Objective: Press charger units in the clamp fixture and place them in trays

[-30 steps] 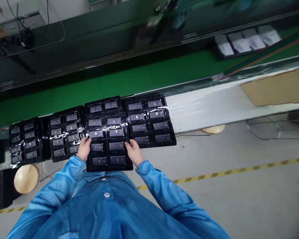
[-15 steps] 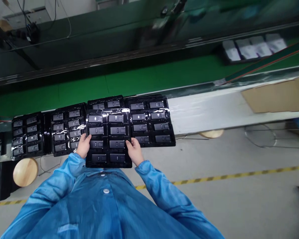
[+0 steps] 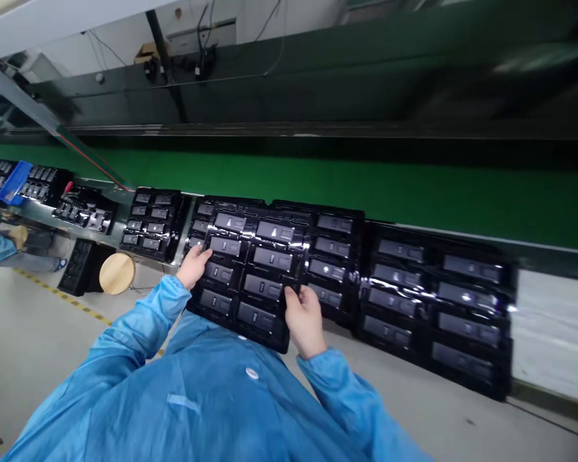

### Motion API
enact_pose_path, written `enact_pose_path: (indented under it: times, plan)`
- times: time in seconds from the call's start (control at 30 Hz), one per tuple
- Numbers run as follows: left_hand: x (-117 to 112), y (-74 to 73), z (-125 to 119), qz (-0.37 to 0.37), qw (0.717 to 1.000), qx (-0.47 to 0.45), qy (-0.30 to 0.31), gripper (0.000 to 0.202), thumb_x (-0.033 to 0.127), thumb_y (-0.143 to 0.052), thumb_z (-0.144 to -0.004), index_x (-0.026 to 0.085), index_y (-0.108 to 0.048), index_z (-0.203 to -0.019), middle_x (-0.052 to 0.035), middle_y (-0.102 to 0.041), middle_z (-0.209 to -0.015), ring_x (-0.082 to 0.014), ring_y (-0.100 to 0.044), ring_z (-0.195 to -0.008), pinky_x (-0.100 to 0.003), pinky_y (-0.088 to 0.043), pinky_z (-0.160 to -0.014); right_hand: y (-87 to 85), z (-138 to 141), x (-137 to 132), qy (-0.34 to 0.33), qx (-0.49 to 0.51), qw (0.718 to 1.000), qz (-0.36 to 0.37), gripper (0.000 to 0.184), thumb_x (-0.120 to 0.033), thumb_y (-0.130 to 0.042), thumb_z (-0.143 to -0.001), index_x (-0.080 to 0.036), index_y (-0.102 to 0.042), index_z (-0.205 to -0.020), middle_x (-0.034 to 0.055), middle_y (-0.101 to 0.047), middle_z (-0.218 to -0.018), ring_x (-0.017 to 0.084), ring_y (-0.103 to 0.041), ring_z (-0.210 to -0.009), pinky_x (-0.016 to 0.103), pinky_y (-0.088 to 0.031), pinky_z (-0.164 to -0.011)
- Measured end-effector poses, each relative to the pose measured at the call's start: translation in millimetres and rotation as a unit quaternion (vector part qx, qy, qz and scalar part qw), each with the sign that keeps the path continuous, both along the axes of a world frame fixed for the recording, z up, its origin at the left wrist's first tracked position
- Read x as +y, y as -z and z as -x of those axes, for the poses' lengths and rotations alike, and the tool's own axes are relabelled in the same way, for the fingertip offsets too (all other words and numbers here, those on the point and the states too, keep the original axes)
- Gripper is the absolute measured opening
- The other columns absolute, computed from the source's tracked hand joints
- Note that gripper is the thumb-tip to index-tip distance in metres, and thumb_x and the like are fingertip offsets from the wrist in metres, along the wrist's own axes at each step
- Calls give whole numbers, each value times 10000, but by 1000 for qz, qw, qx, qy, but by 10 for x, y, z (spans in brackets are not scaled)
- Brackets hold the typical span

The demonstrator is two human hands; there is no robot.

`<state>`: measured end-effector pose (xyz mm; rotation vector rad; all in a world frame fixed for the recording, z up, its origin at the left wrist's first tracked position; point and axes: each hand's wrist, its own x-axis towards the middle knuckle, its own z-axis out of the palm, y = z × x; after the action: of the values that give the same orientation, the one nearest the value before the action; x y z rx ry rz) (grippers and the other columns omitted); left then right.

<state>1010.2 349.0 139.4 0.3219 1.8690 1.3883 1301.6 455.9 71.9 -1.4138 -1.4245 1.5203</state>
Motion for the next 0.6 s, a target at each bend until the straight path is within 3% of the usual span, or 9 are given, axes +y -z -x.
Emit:
enact_pose_path:
  times: [0.13, 0.23, 0.43, 0.5, 0.6]
  plan:
    - [-471, -107, 961, -2, 999, 30, -23, 398, 531, -795, -826, 191, -710, -1016, -73, -753, -972, -277, -695, -983, -402, -535, -936, -71, 1026, -325, -37, 15, 999, -36, 402, -614, -629, -947, -231, -647, -1069, 77, -725, -962, 275, -657, -901, 403, -538, -825]
    - [-822, -39, 1844, 7, 998, 51, -33, 400, 539, -787, -827, 192, -704, -1007, -72, -748, -977, -266, -687, -956, -392, -533, -917, -29, 1930, -610, -59, 3, 998, -37, 357, -593, -604, -961, -249, -627, -1055, 78, -716, -965, 285, -655, -902, 416, -540, -833]
    - [-1218, 368, 3574, 33, 996, 74, -37, 437, 576, -787, -808, 191, -677, -984, -58, -718, -932, -242, -653, -907, -361, -522, -871, 243, 3658, -1036, -76, -39, 996, -25, 298, -541, -557, -970, -250, -597, -1019, 88, -718, -989, 278, -659, -932, 412, -540, -875]
    - [-1248, 547, 3994, 44, 995, 79, -39, 432, 577, -787, -805, 192, -667, -963, -54, -709, -922, -237, -642, -903, -356, -513, -871, 359, 4078, -1086, -78, -63, 995, -22, 289, -528, -551, -962, -246, -592, -1009, 92, -718, -982, 282, -657, -946, 413, -536, -885]
    - [-1223, 832, 4416, 63, 993, 89, -35, 404, 568, -769, -817, 193, -666, -925, -51, -693, -904, -234, -628, -907, -361, -500, -901, 526, 4504, -1066, -80, -97, 992, -19, 266, -496, -551, -946, -238, -597, -993, 102, -719, -978, 287, -662, -945, 424, -531, -902]
